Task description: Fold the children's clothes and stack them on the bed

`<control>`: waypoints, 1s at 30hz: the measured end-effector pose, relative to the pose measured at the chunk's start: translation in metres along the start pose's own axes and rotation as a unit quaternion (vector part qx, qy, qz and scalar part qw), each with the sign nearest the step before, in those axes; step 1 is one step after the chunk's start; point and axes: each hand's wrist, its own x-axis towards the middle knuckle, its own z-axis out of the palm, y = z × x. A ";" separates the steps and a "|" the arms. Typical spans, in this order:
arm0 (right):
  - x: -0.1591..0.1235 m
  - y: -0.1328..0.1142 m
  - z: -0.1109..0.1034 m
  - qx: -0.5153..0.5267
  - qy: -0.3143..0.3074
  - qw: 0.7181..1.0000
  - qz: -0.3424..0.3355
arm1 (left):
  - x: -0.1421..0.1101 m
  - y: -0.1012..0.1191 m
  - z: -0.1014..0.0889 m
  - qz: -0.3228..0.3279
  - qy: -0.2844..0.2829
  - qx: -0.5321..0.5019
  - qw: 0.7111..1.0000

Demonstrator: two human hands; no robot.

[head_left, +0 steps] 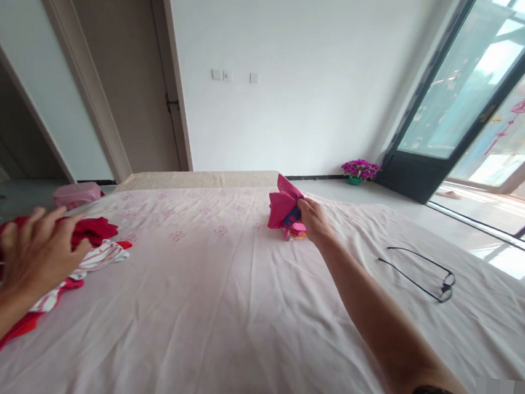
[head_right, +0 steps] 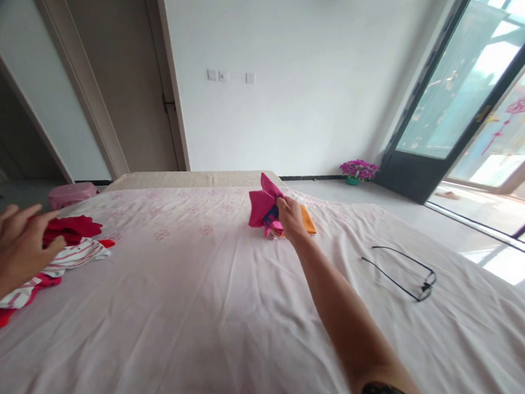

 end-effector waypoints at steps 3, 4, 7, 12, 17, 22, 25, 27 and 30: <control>-0.021 -0.021 0.025 0.281 -0.024 0.957 0.062 | -0.005 0.062 -0.008 0.053 -0.035 -0.176 0.982; -0.028 -0.023 0.032 0.340 -0.038 0.936 0.079 | -0.009 0.082 -0.009 0.051 -0.071 -0.250 0.964; -0.053 -0.016 0.047 0.372 -0.095 0.916 0.118 | -0.025 0.130 -0.009 -0.005 -0.180 -0.415 0.892; -0.088 0.023 0.050 0.205 -0.140 0.949 0.192 | -0.043 0.167 -0.002 -0.126 -0.266 -0.549 0.782; -0.099 0.032 0.035 -0.085 -0.163 0.981 0.061 | -0.046 0.179 -0.005 -0.127 -0.228 -0.479 0.838; -0.112 0.015 0.045 -0.301 -0.258 0.909 -0.128 | -0.056 0.227 -0.032 0.023 -0.240 -0.401 0.884; -0.119 0.009 0.063 -0.278 -0.273 0.904 -0.175 | -0.057 0.257 -0.035 0.064 -0.276 -0.367 0.886; -0.118 0.007 0.073 -0.220 -0.237 0.928 -0.187 | -0.052 0.264 -0.029 0.033 -0.304 -0.395 0.867; -0.110 0.002 0.078 -0.083 -0.117 0.969 -0.199 | -0.041 0.253 -0.015 -0.151 -0.284 -0.586 0.743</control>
